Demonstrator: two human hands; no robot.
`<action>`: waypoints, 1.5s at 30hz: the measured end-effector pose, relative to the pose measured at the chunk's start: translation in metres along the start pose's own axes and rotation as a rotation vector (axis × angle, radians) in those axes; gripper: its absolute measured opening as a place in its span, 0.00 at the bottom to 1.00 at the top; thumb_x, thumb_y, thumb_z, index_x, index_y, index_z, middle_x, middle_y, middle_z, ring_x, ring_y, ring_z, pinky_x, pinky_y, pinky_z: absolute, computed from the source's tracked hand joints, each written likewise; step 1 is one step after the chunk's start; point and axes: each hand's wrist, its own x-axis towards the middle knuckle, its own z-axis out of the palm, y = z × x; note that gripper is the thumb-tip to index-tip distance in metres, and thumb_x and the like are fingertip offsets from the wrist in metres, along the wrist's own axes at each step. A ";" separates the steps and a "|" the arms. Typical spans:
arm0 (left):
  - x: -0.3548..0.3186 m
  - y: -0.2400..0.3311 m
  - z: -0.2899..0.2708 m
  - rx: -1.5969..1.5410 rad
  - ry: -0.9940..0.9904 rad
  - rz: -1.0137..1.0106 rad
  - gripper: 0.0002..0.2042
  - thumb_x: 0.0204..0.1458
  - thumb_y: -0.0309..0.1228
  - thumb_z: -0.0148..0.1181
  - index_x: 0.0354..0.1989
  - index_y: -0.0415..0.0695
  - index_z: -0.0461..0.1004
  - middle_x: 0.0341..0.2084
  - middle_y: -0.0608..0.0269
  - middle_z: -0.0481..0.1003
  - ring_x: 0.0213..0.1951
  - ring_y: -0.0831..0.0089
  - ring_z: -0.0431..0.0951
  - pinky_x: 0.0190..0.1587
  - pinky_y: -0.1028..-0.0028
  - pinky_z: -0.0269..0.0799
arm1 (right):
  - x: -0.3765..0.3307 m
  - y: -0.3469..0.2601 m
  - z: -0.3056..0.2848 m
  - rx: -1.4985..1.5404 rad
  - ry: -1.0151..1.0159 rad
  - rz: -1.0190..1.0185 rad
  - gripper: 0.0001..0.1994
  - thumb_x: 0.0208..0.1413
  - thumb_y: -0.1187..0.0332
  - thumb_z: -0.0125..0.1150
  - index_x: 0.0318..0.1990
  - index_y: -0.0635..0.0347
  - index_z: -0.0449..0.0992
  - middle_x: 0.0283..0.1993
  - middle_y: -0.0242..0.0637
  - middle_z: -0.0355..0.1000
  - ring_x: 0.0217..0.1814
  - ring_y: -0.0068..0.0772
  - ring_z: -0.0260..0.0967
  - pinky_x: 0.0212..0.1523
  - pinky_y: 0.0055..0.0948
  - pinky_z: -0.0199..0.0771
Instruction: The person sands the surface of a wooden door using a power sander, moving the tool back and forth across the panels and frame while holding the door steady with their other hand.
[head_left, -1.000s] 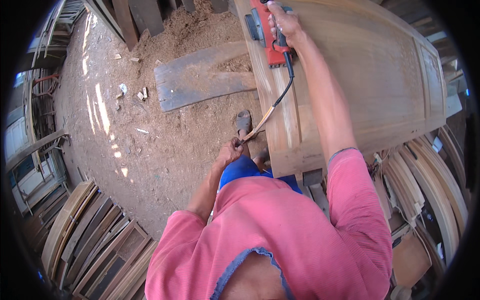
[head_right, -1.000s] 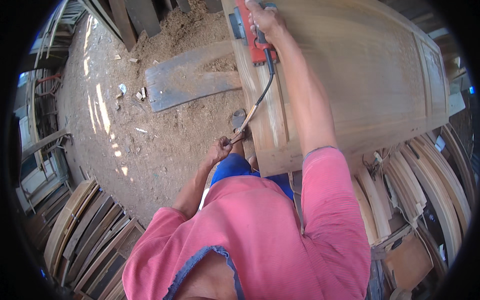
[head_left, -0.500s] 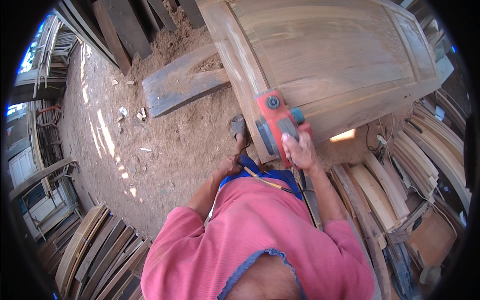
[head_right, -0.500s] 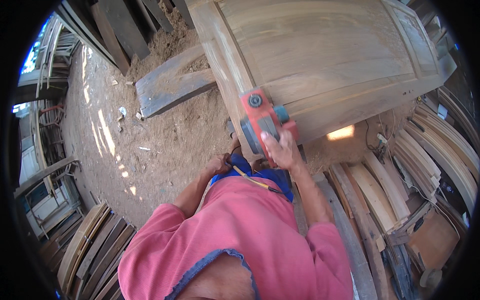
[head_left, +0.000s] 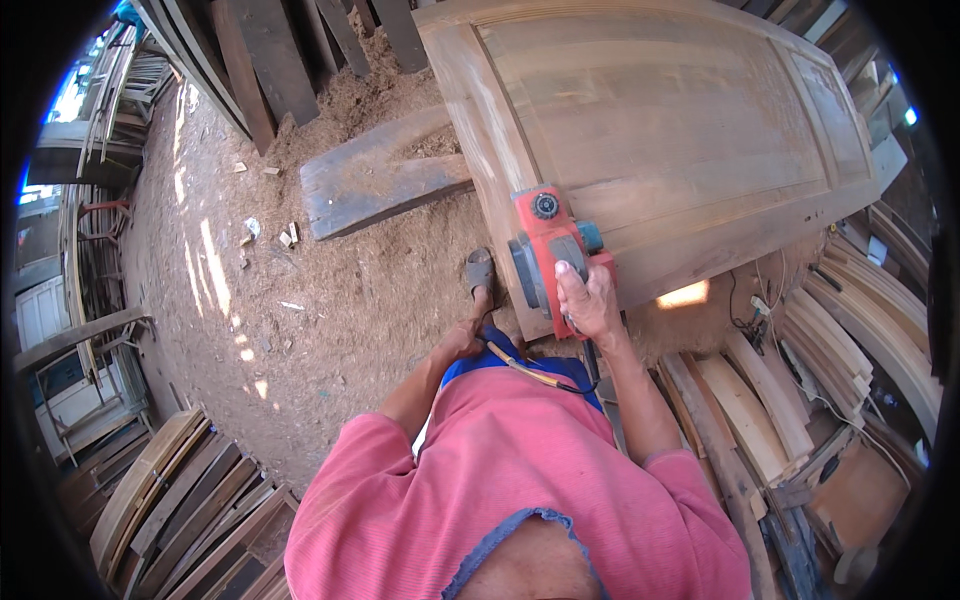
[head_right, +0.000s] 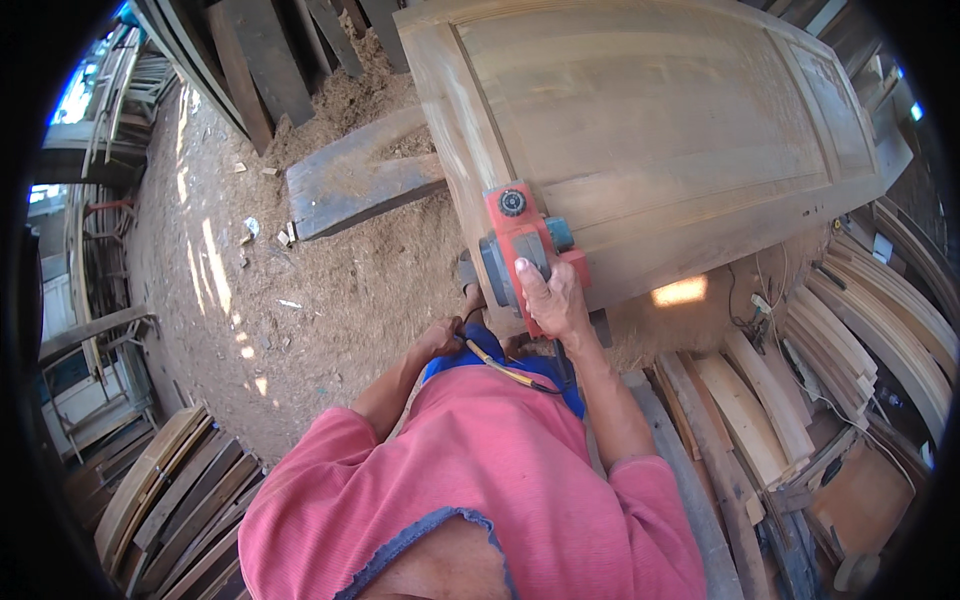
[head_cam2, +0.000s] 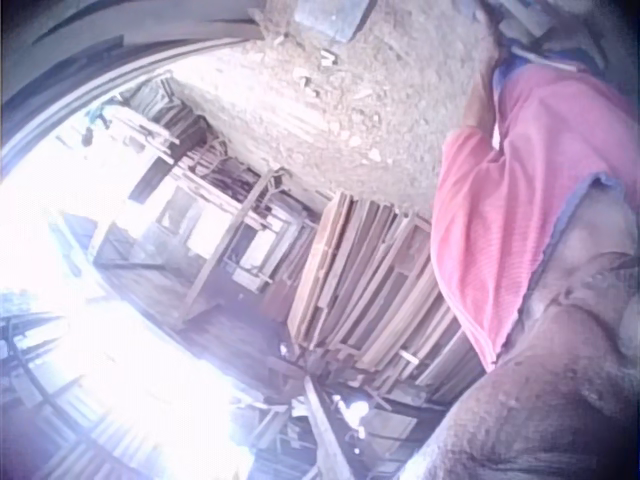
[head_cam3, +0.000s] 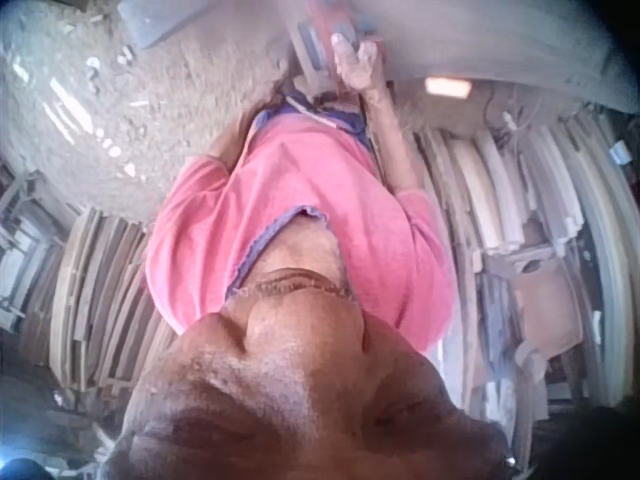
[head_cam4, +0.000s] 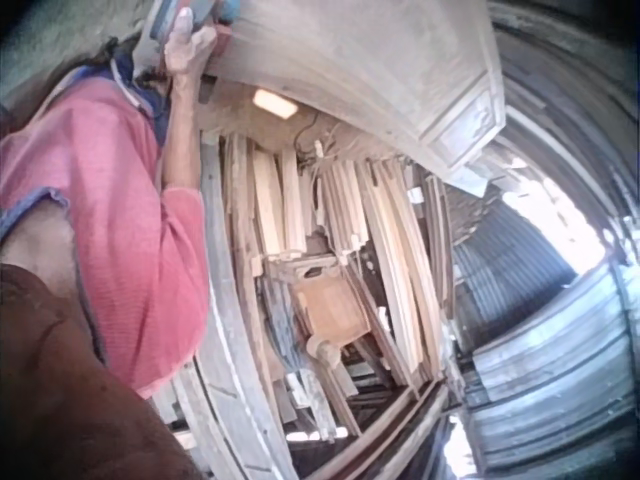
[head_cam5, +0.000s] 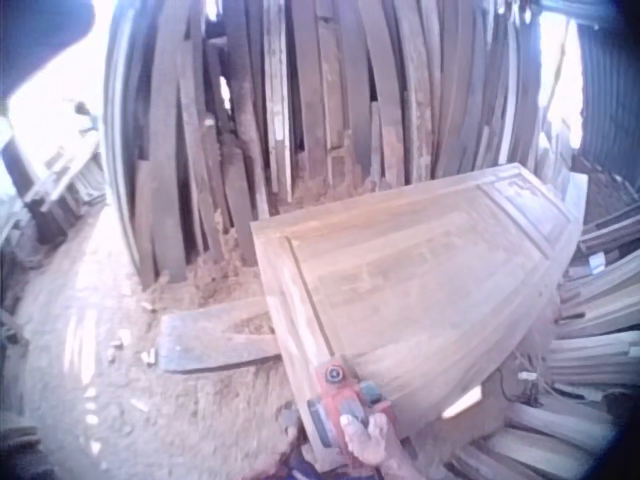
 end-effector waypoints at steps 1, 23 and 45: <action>-0.003 -0.004 -0.002 -0.006 0.010 -0.002 0.16 0.40 0.30 0.61 0.40 0.38 0.79 0.39 0.41 0.81 0.43 0.46 0.82 0.46 0.57 0.77 | 0.011 -0.003 0.003 -0.007 0.007 0.001 0.28 0.63 0.40 0.56 0.33 0.62 0.74 0.18 0.33 0.67 0.18 0.26 0.68 0.21 0.32 0.70; -0.003 0.000 -0.043 -0.167 0.156 -0.128 0.15 0.51 0.36 0.60 0.44 0.42 0.78 0.38 0.40 0.81 0.45 0.44 0.82 0.48 0.54 0.77 | 0.255 -0.068 0.045 0.097 0.067 -0.045 0.24 0.64 0.45 0.62 0.28 0.57 0.72 0.20 0.27 0.67 0.17 0.20 0.65 0.17 0.24 0.64; 0.049 0.027 -0.132 -0.453 0.331 -0.136 0.16 0.57 0.37 0.63 0.45 0.37 0.76 0.39 0.47 0.82 0.44 0.54 0.83 0.49 0.60 0.76 | 0.470 -0.141 0.068 -0.063 0.093 -0.063 0.32 0.58 0.38 0.58 0.25 0.64 0.77 0.21 0.37 0.74 0.21 0.29 0.73 0.26 0.33 0.74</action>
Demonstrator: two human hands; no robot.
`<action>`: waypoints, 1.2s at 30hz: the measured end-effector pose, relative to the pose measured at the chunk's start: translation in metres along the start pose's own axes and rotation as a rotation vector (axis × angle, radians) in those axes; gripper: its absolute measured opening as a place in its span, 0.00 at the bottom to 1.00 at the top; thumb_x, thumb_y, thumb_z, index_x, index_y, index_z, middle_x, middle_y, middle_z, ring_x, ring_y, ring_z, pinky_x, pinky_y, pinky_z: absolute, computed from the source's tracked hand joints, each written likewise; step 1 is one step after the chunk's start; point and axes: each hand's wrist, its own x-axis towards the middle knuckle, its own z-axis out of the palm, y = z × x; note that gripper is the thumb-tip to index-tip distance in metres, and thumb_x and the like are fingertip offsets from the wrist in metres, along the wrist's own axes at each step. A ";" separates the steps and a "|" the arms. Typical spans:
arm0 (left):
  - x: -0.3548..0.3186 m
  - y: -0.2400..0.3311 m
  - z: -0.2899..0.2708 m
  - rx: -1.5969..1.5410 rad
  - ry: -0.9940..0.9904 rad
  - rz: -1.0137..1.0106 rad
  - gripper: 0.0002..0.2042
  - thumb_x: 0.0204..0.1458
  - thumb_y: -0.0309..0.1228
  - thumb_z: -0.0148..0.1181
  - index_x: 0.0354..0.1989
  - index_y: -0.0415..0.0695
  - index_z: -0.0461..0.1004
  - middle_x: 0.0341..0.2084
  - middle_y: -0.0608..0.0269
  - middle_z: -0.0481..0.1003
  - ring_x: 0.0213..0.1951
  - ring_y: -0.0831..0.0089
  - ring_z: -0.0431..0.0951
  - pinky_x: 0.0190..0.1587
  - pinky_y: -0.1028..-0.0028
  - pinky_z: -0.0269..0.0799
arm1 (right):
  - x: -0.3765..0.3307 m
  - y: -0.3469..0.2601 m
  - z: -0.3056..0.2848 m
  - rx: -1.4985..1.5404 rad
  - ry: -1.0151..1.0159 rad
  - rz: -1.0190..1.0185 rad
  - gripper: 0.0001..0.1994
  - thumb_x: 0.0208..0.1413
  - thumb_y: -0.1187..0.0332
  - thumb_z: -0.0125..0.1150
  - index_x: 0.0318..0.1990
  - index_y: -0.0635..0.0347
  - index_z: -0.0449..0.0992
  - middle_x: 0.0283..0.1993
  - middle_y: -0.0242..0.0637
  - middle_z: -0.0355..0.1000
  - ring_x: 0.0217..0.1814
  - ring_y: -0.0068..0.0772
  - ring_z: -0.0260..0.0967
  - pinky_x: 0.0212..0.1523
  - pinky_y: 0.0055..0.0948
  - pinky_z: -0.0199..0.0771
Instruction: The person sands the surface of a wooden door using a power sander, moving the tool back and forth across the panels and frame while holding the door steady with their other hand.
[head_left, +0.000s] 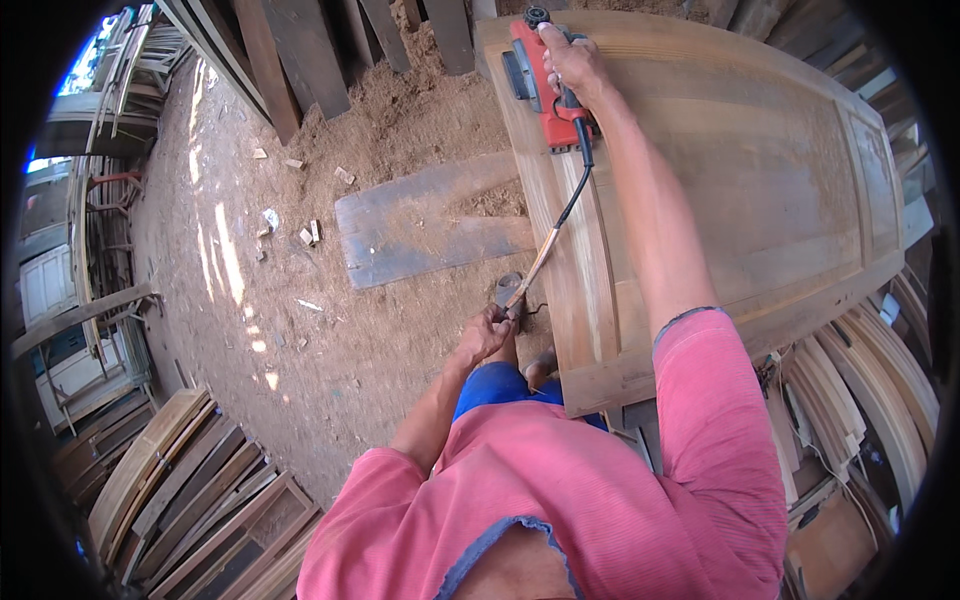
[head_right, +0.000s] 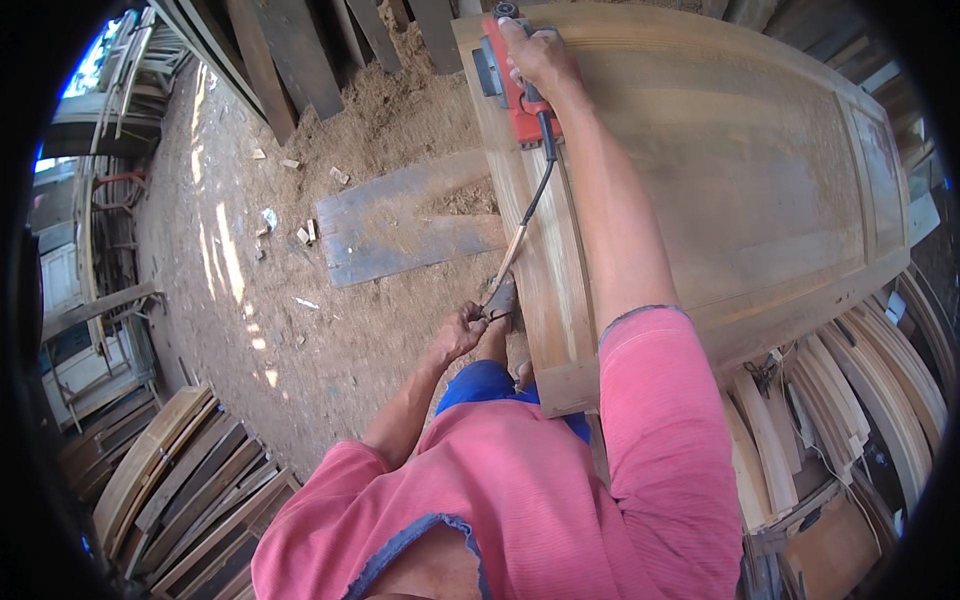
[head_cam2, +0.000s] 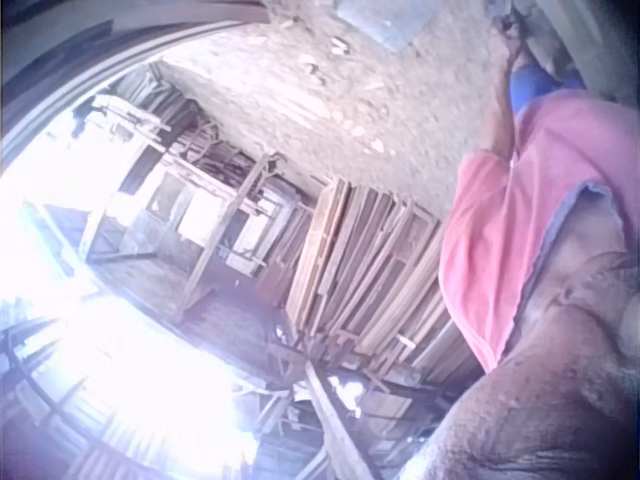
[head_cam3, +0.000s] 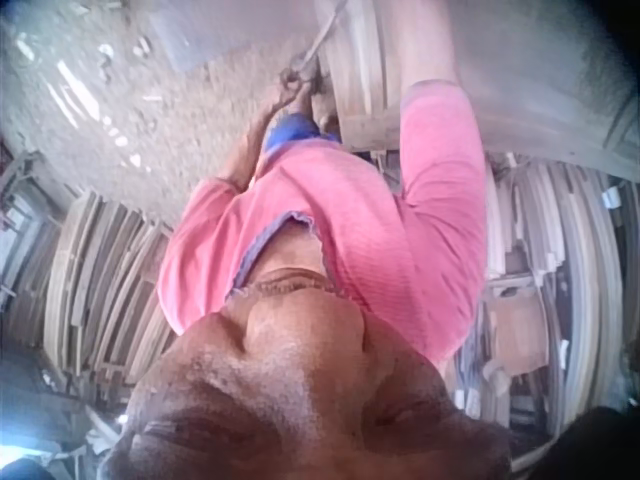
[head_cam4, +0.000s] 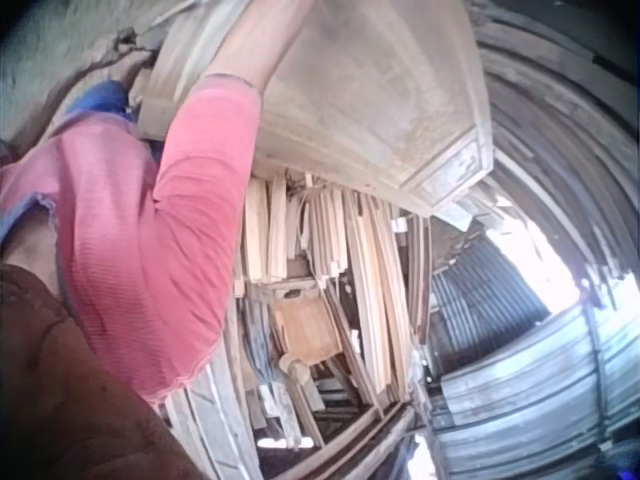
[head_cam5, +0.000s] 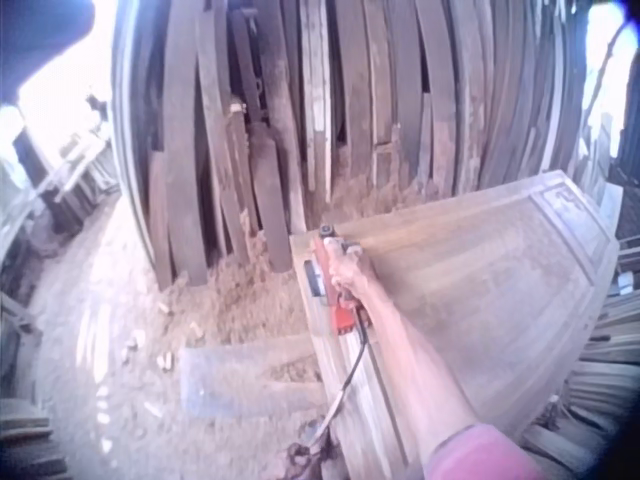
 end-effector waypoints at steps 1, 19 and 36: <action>0.004 0.003 -0.001 -0.013 0.007 -0.002 0.16 0.57 0.37 0.63 0.45 0.37 0.76 0.39 0.47 0.82 0.44 0.54 0.83 0.49 0.60 0.76 | 0.008 -0.004 -0.001 0.012 0.002 0.000 0.31 0.59 0.38 0.58 0.25 0.63 0.76 0.21 0.37 0.74 0.21 0.29 0.72 0.26 0.32 0.74; 0.001 -0.013 -0.027 -0.209 -0.326 -0.033 0.31 0.66 0.48 0.54 0.67 0.35 0.63 0.59 0.43 0.73 0.62 0.53 0.73 0.67 0.58 0.64 | -0.204 0.051 -0.041 0.126 -0.046 0.135 0.20 0.64 0.47 0.61 0.35 0.57 0.76 0.21 0.27 0.69 0.18 0.19 0.65 0.18 0.25 0.65; 0.006 0.097 0.054 -0.896 -0.603 -0.107 0.38 0.65 0.58 0.50 0.74 0.43 0.54 0.68 0.45 0.64 0.67 0.44 0.66 0.68 0.41 0.62 | -0.625 0.125 -0.092 0.457 0.691 0.203 0.25 0.63 0.46 0.62 0.45 0.64 0.78 0.23 0.27 0.68 0.20 0.17 0.64 0.22 0.22 0.66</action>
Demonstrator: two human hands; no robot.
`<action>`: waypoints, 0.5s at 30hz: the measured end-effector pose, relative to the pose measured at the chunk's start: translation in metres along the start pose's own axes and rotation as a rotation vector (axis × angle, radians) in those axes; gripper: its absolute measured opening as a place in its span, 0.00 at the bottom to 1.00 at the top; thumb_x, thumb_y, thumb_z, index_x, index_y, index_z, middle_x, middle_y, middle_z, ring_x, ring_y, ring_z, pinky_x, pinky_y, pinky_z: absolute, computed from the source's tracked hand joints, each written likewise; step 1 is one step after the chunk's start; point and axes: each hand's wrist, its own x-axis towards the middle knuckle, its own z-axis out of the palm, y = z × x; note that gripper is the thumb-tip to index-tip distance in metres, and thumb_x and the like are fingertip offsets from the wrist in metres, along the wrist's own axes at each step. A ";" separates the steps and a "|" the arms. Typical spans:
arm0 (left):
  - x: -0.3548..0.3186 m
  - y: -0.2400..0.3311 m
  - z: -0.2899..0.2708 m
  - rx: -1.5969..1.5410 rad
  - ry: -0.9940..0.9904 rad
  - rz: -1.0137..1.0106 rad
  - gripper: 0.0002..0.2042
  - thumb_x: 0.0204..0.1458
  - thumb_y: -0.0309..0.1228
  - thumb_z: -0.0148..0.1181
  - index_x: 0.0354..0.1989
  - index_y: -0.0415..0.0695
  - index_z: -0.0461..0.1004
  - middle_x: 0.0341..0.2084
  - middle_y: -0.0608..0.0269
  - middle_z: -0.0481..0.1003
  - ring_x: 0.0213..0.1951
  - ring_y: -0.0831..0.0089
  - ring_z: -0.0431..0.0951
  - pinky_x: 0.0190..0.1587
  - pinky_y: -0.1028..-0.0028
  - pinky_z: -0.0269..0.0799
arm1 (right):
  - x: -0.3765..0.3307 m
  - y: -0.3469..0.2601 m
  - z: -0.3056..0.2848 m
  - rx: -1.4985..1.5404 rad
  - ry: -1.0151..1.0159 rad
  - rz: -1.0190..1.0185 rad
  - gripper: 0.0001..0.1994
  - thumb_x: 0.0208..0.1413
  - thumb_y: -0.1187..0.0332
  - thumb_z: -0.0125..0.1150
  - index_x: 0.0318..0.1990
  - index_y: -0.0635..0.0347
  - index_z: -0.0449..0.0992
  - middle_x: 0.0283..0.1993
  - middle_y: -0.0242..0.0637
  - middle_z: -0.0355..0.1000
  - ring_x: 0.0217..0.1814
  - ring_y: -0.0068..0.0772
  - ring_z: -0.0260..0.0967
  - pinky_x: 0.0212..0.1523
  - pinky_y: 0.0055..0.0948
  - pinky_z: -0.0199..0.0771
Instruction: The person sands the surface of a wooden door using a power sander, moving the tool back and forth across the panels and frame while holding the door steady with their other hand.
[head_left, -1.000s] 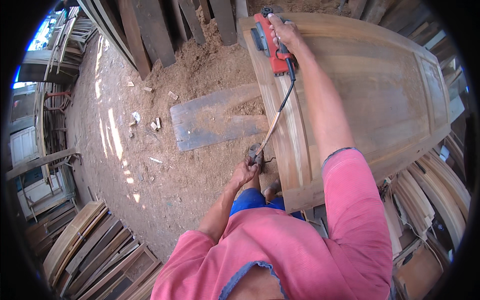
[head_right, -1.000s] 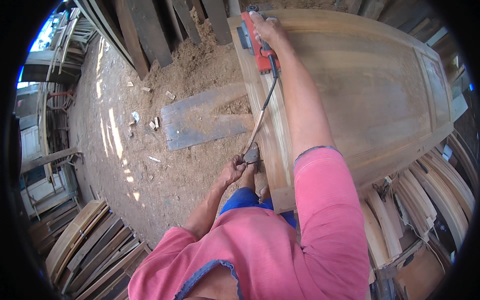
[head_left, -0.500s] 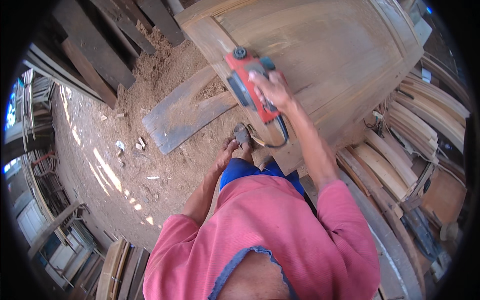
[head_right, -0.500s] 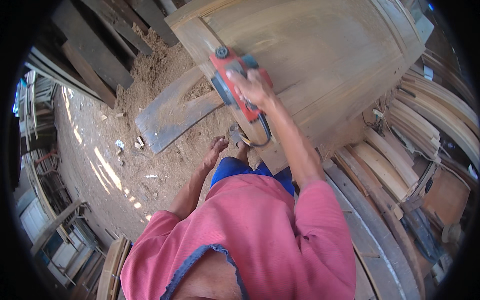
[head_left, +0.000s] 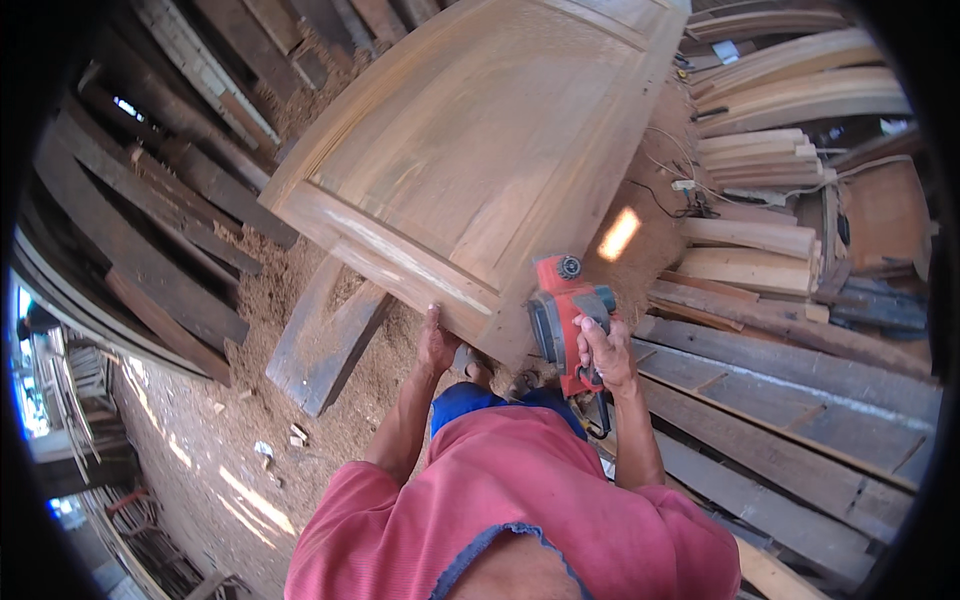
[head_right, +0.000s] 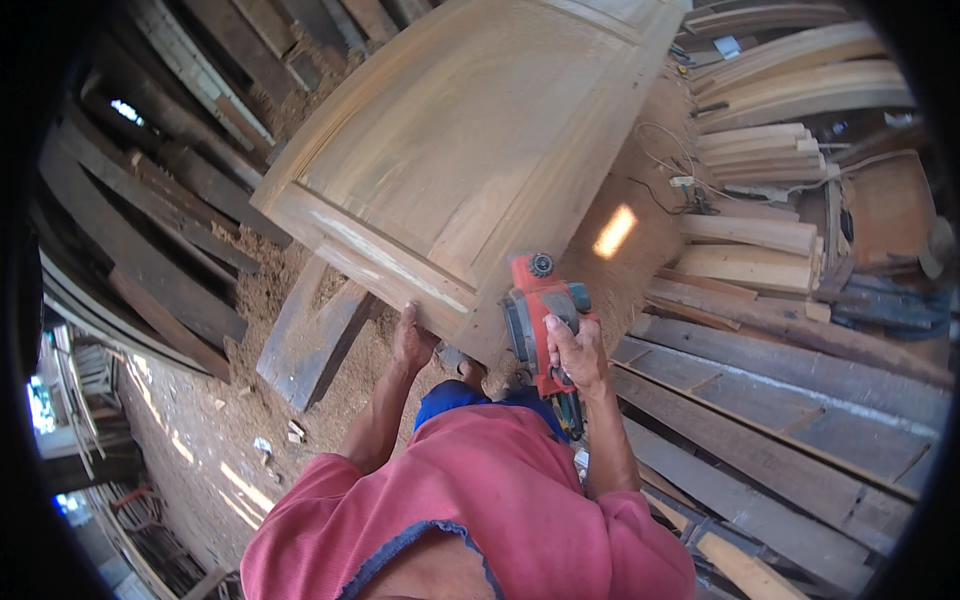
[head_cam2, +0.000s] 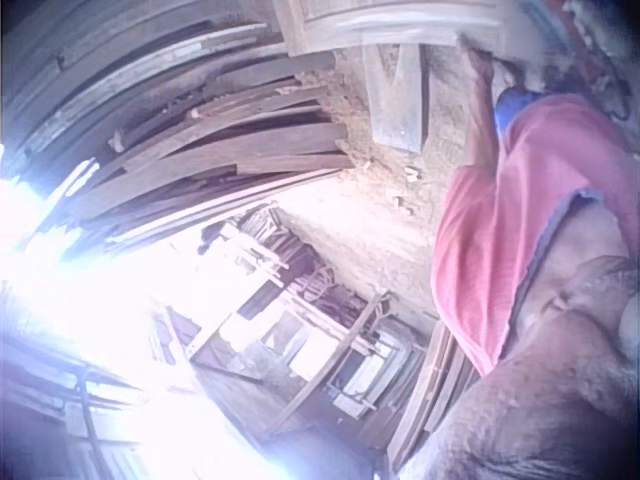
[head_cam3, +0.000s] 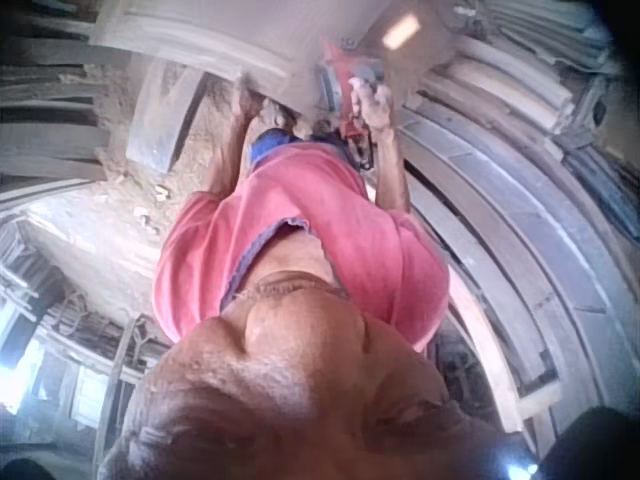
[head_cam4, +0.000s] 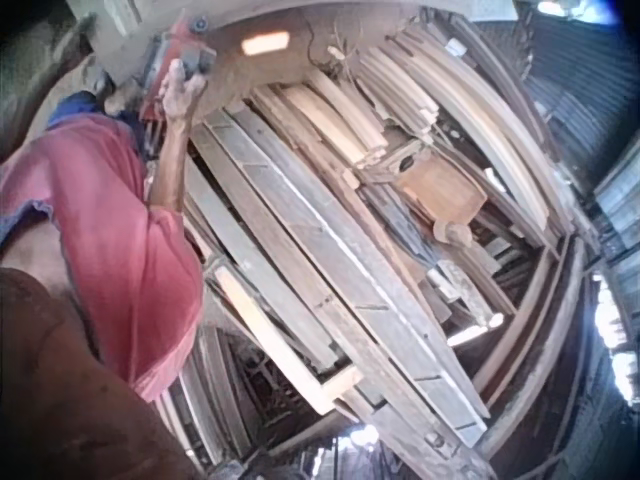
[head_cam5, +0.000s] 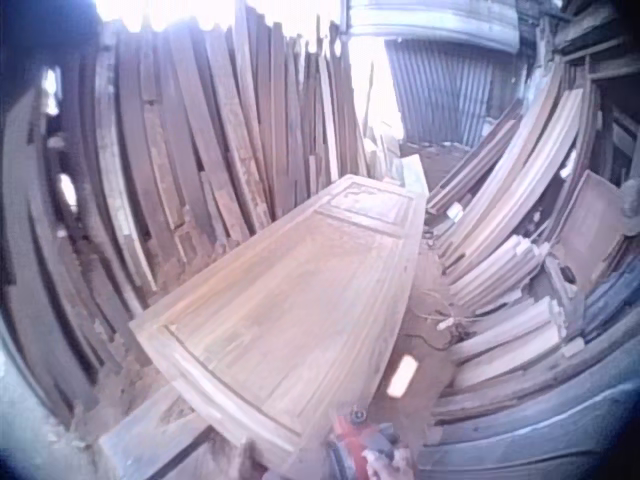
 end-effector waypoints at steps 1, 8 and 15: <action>0.005 0.001 -0.007 0.002 0.040 0.061 0.37 0.66 0.57 0.51 0.74 0.43 0.54 0.68 0.46 0.64 0.67 0.45 0.66 0.68 0.41 0.62 | -0.004 0.010 -0.006 0.041 0.039 -0.024 0.23 0.63 0.48 0.63 0.43 0.64 0.77 0.22 0.27 0.68 0.19 0.17 0.64 0.21 0.22 0.66; 0.024 -0.002 -0.005 0.087 0.102 0.066 0.31 0.70 0.51 0.46 0.74 0.44 0.55 0.70 0.54 0.62 0.68 0.53 0.65 0.70 0.47 0.63 | -0.077 0.049 -0.075 0.063 0.283 -0.024 0.19 0.64 0.50 0.63 0.34 0.58 0.75 0.21 0.26 0.68 0.18 0.18 0.66 0.18 0.23 0.65; 0.029 -0.026 -0.014 0.067 0.091 0.101 0.28 0.70 0.49 0.48 0.72 0.47 0.58 0.65 0.52 0.67 0.63 0.52 0.72 0.63 0.45 0.73 | -0.131 0.108 -0.108 0.051 0.403 0.089 0.16 0.66 0.54 0.61 0.33 0.58 0.76 0.19 0.27 0.69 0.16 0.20 0.66 0.16 0.25 0.66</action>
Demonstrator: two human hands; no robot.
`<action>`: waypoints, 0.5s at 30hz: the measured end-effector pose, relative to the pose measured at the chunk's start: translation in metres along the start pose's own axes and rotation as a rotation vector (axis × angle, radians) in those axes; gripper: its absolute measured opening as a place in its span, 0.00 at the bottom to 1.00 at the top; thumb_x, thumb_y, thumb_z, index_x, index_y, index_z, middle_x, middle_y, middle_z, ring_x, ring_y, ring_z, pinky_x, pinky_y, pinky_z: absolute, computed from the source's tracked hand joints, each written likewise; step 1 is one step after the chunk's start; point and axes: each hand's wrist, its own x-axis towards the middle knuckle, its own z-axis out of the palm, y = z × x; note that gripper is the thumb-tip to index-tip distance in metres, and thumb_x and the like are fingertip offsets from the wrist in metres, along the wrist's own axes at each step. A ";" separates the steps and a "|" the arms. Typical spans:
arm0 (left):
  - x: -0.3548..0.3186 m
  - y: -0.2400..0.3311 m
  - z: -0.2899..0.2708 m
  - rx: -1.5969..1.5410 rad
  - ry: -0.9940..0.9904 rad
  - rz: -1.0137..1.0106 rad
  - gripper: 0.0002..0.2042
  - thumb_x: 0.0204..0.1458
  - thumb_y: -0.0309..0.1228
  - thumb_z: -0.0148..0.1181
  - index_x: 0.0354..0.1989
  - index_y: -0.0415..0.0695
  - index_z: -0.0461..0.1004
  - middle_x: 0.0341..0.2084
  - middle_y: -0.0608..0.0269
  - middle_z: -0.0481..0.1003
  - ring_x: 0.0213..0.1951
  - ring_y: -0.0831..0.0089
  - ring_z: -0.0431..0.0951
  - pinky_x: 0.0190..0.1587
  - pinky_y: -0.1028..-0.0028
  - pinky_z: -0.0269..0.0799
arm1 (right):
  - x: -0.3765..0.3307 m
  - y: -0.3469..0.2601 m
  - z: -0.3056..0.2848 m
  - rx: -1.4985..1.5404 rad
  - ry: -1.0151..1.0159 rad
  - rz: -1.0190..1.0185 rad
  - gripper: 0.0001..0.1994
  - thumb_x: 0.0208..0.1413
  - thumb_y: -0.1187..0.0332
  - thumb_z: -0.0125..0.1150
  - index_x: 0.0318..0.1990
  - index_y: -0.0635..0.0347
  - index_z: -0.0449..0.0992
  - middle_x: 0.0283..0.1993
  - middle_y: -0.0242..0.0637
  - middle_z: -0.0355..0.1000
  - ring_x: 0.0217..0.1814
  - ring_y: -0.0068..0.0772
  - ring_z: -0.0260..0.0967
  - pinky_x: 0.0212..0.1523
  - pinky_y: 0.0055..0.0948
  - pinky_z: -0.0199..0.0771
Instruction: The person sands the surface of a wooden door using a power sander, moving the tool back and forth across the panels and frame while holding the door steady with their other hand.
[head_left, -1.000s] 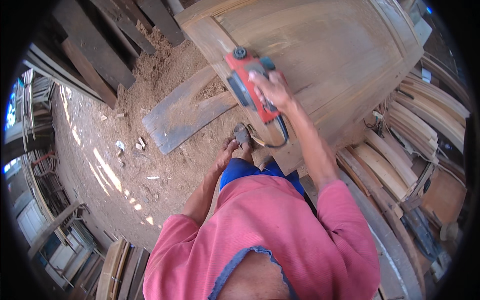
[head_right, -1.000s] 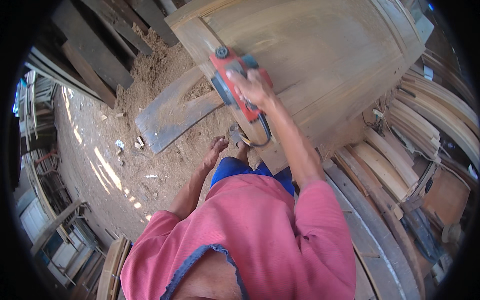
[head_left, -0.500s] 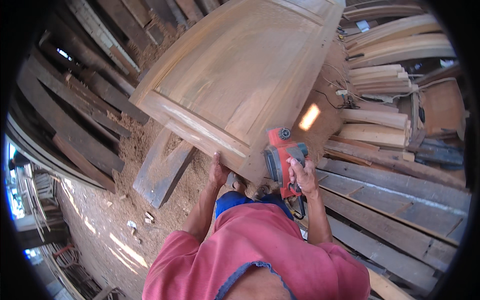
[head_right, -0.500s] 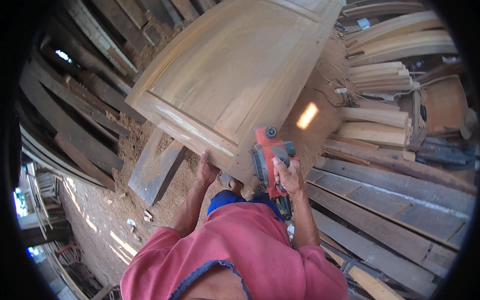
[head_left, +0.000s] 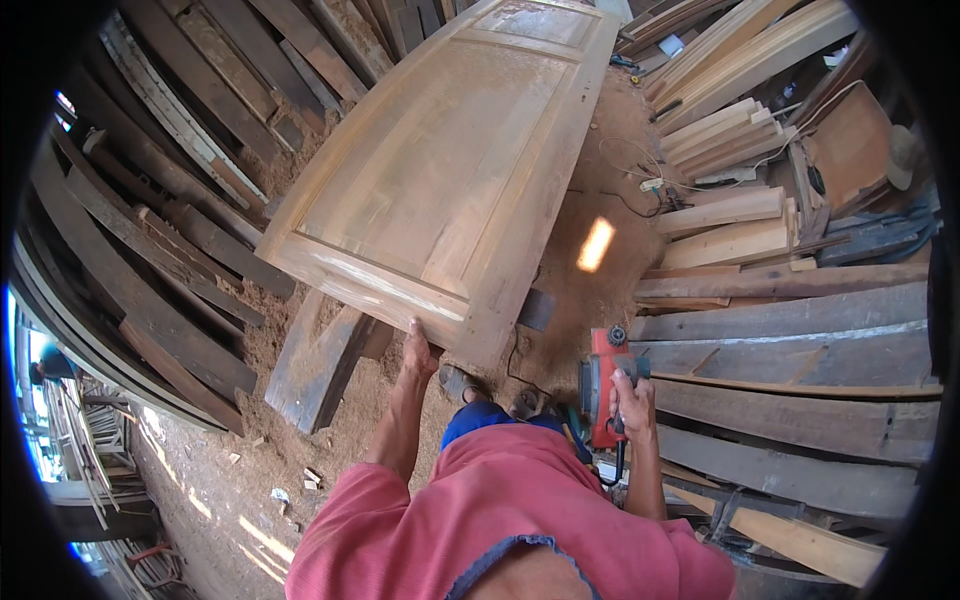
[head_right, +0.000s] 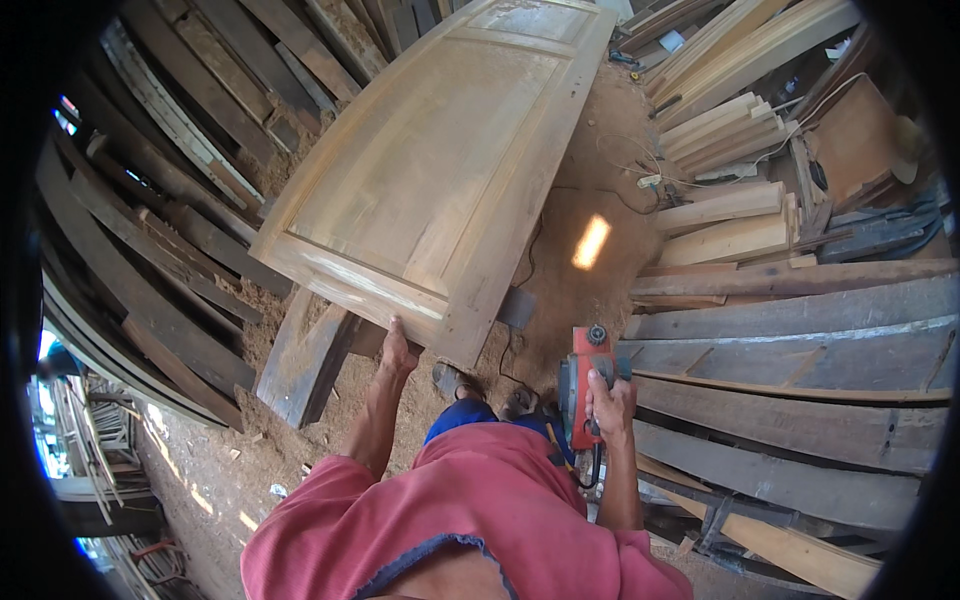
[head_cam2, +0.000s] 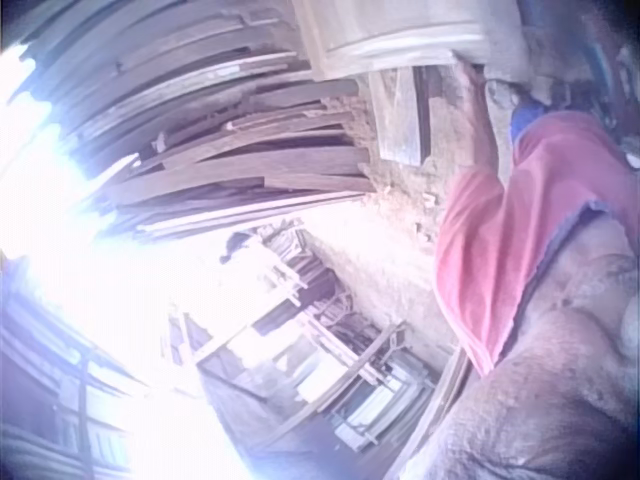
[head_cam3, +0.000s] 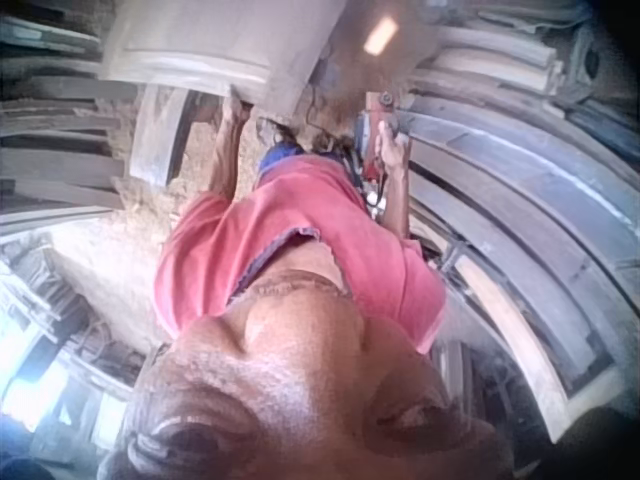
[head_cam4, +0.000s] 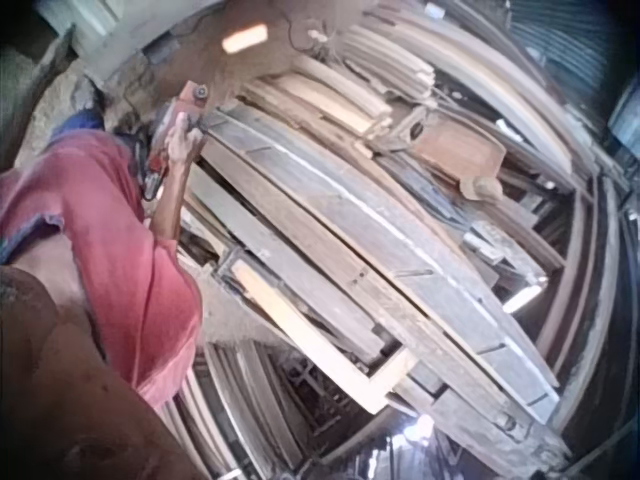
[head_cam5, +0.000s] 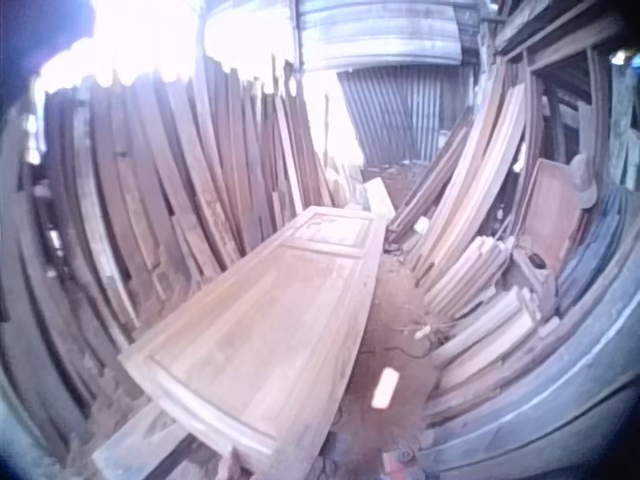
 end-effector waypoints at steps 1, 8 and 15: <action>-0.003 -0.012 0.006 0.003 -0.009 0.001 0.28 0.70 0.49 0.48 0.72 0.47 0.58 0.65 0.52 0.67 0.63 0.51 0.72 0.62 0.44 0.73 | -0.003 0.003 -0.004 0.013 0.008 0.012 0.17 0.65 0.52 0.62 0.35 0.58 0.76 0.20 0.27 0.69 0.16 0.20 0.66 0.16 0.25 0.66; -0.035 -0.055 0.035 -0.082 -0.075 -0.079 0.27 0.69 0.49 0.51 0.69 0.46 0.61 0.62 0.50 0.69 0.62 0.48 0.71 0.61 0.44 0.73 | 0.004 0.013 0.000 0.109 0.022 0.033 0.22 0.66 0.47 0.60 0.42 0.61 0.74 0.20 0.27 0.68 0.16 0.20 0.64 0.16 0.23 0.64; -0.065 -0.084 0.035 0.061 -0.170 -0.291 0.25 0.62 0.43 0.66 0.61 0.46 0.67 0.59 0.51 0.72 0.57 0.50 0.76 0.57 0.53 0.76 | 0.008 -0.018 0.030 0.227 -0.088 -0.027 0.23 0.67 0.48 0.59 0.46 0.63 0.73 0.23 0.28 0.68 0.18 0.20 0.64 0.18 0.23 0.65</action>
